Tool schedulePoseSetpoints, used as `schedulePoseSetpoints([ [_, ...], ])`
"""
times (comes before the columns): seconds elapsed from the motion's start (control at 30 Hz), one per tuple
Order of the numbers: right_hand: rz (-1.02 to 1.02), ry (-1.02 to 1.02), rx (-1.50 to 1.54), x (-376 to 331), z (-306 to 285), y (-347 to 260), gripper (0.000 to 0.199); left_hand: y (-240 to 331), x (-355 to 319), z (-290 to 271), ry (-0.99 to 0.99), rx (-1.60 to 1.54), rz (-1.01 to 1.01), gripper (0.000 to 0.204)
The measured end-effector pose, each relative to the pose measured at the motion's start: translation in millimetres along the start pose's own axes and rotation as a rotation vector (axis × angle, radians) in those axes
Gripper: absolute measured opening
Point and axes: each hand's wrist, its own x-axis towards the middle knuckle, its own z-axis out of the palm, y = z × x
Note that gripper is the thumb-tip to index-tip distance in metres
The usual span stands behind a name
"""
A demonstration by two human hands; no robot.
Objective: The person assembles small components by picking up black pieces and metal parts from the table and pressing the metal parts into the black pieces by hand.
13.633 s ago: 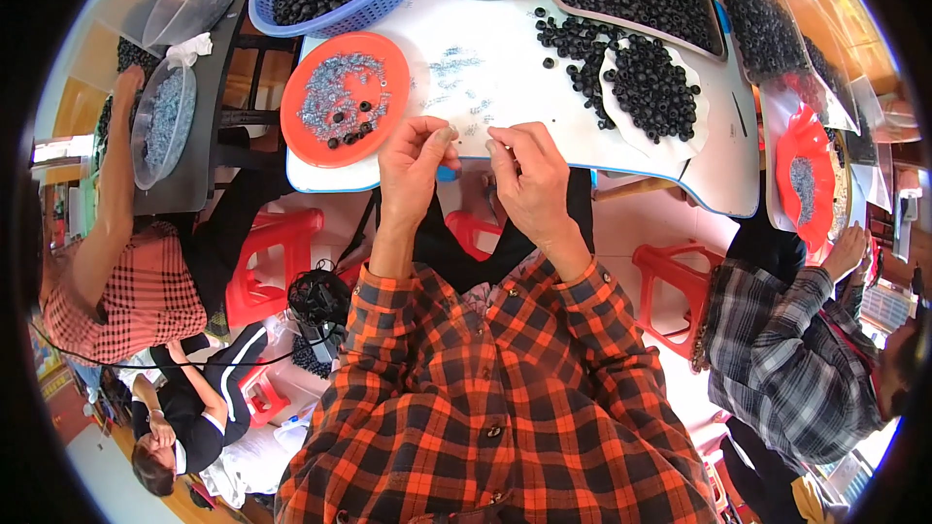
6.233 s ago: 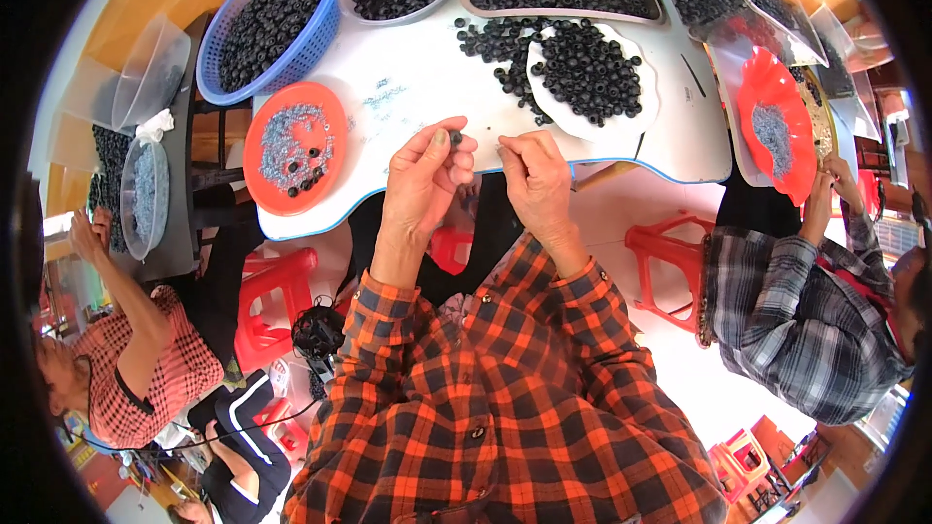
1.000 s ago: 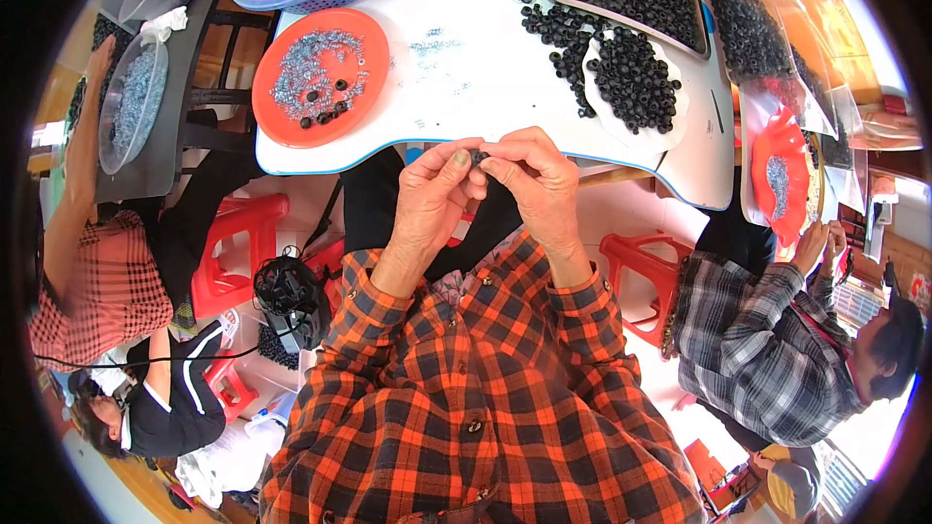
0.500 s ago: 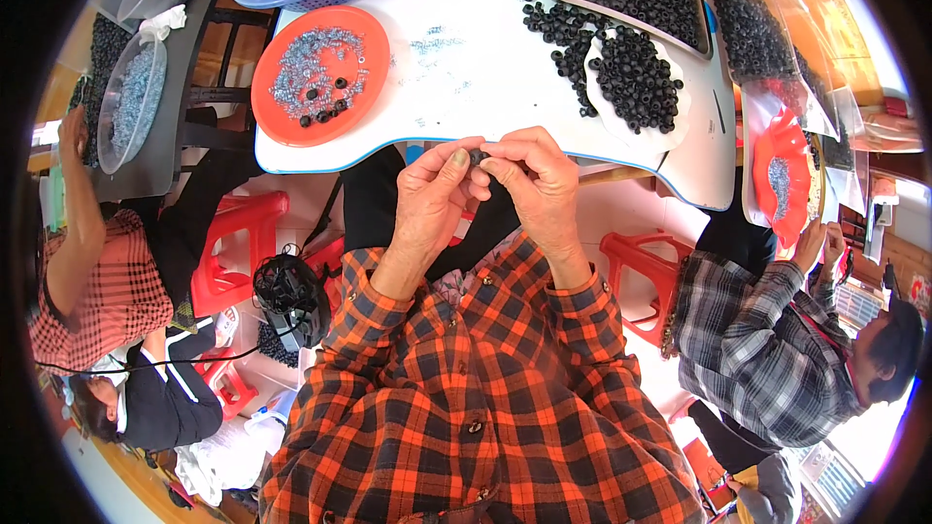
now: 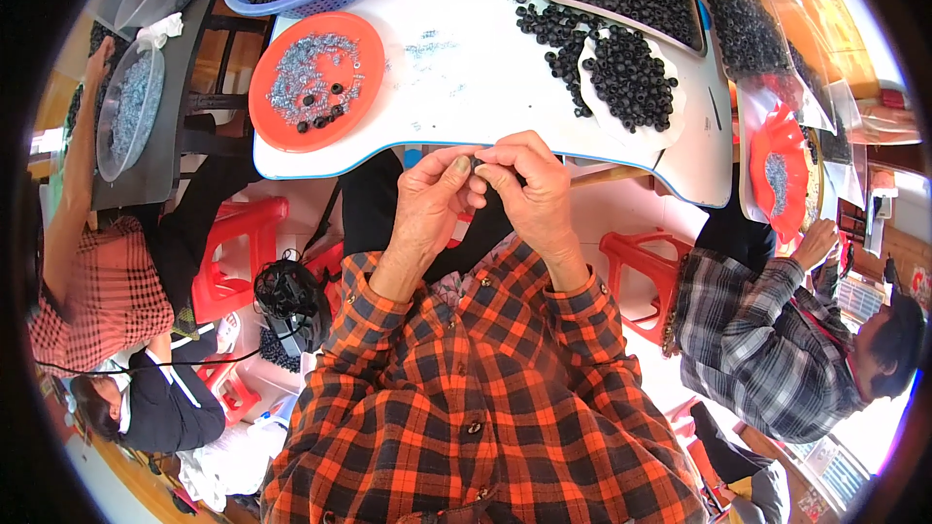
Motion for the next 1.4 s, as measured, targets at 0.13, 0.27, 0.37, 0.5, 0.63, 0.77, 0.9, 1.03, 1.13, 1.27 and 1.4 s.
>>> schedulePoseSetpoints([
  [0.13, -0.041, -0.014, -0.08, -3.2, 1.9, 0.4, 0.012, 4.8, -4.0, 6.0, 0.075, 0.144, -0.026, 0.02],
  [0.27, -0.114, -0.012, -0.14, -3.9, 4.0, -0.4, 0.012, 5.7, -6.6, 8.4, 0.11, 0.233, 0.015, 0.02],
  [0.37, -0.148, -0.028, -0.181, -4.6, 4.6, -0.5, 0.013, 5.7, -7.3, 9.3, 0.105, 0.242, 0.029, 0.021],
  [0.5, -0.141, -0.033, -0.207, -6.6, 6.7, -5.3, 0.013, 4.0, -5.4, 5.8, 0.106, 0.257, 0.027, 0.024],
  [0.63, 0.026, -0.064, -0.058, -10.2, 6.0, -9.0, 0.016, 3.8, -3.2, -0.5, 0.07, 0.201, -0.007, 0.023],
  [0.77, -0.01, 0.039, -0.036, -6.4, 5.0, -12.7, 0.018, 10.7, -0.6, -6.5, -0.055, -0.042, -0.021, 0.024],
  [0.9, 0.088, 0.077, 0.115, -8.8, 0.7, -10.1, 0.016, 18.5, -0.4, -12.8, -0.147, -0.167, -0.032, 0.027],
  [1.03, 0.132, 0.075, 0.179, -8.2, 2.3, -8.2, 0.016, 18.2, 0.9, -14.6, -0.201, -0.242, -0.023, 0.028],
  [1.13, 0.165, 0.063, 0.196, -6.9, 3.4, -12.0, 0.016, 23.6, -2.4, -11.0, -0.193, -0.279, -0.024, 0.026],
  [1.27, 0.186, 0.055, 0.18, -6.1, 5.2, -14.2, 0.014, 20.7, 0.2, -13.1, -0.149, -0.221, 0.021, 0.023],
  [1.4, 0.092, 0.055, 0.237, -6.1, 9.9, -12.9, 0.015, 21.8, -2.5, -1.9, -0.099, -0.107, 0.075, 0.02],
])
